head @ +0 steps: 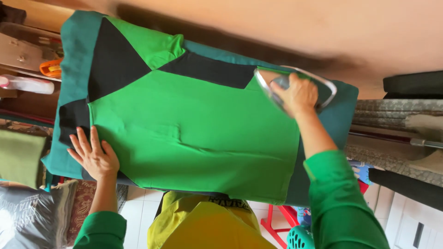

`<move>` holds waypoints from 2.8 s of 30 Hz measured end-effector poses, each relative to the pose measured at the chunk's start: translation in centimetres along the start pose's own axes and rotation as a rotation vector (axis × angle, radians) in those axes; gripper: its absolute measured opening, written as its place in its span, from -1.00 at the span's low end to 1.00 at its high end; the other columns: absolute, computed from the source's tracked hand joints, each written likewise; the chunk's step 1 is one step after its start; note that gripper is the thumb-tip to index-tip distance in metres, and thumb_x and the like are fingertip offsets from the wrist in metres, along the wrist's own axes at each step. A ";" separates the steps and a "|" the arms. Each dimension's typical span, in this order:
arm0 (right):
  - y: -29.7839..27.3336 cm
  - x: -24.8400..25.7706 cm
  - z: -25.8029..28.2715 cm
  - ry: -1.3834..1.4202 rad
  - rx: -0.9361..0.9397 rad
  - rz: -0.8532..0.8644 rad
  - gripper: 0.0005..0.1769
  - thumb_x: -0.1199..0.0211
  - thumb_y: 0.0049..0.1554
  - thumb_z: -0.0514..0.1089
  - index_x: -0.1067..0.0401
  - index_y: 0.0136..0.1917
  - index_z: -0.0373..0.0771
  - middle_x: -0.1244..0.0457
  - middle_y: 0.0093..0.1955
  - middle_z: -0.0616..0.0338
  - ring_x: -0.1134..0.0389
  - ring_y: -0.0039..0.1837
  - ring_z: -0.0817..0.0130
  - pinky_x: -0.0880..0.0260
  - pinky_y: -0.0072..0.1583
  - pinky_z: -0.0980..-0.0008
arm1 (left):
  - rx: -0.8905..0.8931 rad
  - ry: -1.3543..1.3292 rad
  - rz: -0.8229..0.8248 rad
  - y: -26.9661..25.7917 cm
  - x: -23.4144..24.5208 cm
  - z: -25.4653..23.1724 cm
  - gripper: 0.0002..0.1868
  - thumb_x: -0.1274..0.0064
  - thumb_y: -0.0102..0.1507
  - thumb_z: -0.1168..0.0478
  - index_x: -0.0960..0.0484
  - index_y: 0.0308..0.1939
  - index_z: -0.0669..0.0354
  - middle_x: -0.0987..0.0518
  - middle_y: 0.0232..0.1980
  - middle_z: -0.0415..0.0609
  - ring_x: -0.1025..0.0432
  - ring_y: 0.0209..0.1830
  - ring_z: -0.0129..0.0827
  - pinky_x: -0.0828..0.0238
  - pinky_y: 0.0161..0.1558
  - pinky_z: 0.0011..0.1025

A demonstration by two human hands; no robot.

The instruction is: Ironing a green shirt on an ironing board.

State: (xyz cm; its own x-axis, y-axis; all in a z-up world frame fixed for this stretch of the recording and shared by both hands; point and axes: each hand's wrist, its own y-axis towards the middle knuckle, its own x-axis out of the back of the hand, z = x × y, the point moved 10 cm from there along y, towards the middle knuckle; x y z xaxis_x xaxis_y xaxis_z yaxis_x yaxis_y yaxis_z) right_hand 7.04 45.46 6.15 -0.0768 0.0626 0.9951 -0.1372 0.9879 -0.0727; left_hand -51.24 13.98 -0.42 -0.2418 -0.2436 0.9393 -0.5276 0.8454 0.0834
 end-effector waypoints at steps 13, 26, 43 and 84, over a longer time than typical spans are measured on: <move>-7.3 0.7 2.7 0.196 0.525 0.100 -0.47 -0.41 -0.08 0.43 -0.63 -0.15 -0.03 -0.40 -0.27 0.03 -0.43 -0.26 0.00 -0.42 -0.17 0.04 | -0.027 0.058 0.064 -0.1 -1.2 -0.1 -0.40 0.27 0.50 0.13 -0.27 0.65 0.07 -0.02 0.72 0.24 0.19 0.70 0.28 0.42 0.53 0.36; -18.8 0.7 -2.4 0.196 0.553 0.122 -0.51 -0.42 -0.10 0.38 -0.62 -0.20 -0.05 -0.38 -0.35 0.06 -0.42 -0.31 0.08 -0.42 -0.20 0.10 | -0.844 0.042 0.409 -19.7 -9.3 -29.0 -0.32 -0.08 0.29 0.05 -0.31 0.50 -0.03 -0.05 0.64 0.19 0.13 0.68 0.09 0.26 0.53 0.28; -20.6 0.4 -15.5 0.260 -0.041 -0.023 -0.37 -0.37 0.06 0.44 -0.56 -0.17 -0.21 -0.37 -0.29 -0.12 -0.43 -0.21 -0.14 -0.42 -0.16 -0.04 | -1.388 -0.156 0.581 -29.5 -12.4 -40.4 -0.40 0.04 0.34 -0.02 -0.31 0.46 -0.05 -0.05 0.64 0.04 0.06 0.65 -0.10 0.19 0.54 0.07; -31.6 -3.5 2.7 0.412 0.150 0.121 -0.44 -0.43 -0.02 0.24 -0.43 0.00 -0.24 -0.30 -0.48 0.05 -0.36 -0.46 0.07 -0.35 -0.41 0.12 | -1.725 0.159 0.558 -20.4 -23.7 -50.8 -0.85 -0.09 0.05 0.13 -0.66 -0.56 0.07 -0.56 -0.30 0.15 -0.48 -0.19 0.09 -0.58 -0.19 -0.10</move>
State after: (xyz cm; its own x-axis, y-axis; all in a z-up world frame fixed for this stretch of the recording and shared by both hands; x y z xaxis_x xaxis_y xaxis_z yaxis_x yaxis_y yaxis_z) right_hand 8.93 13.63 4.74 0.2941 0.2580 0.9203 -0.2955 0.9402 -0.1691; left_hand 6.64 26.73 -7.49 0.0502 0.1637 0.9852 0.9427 0.3179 -0.1009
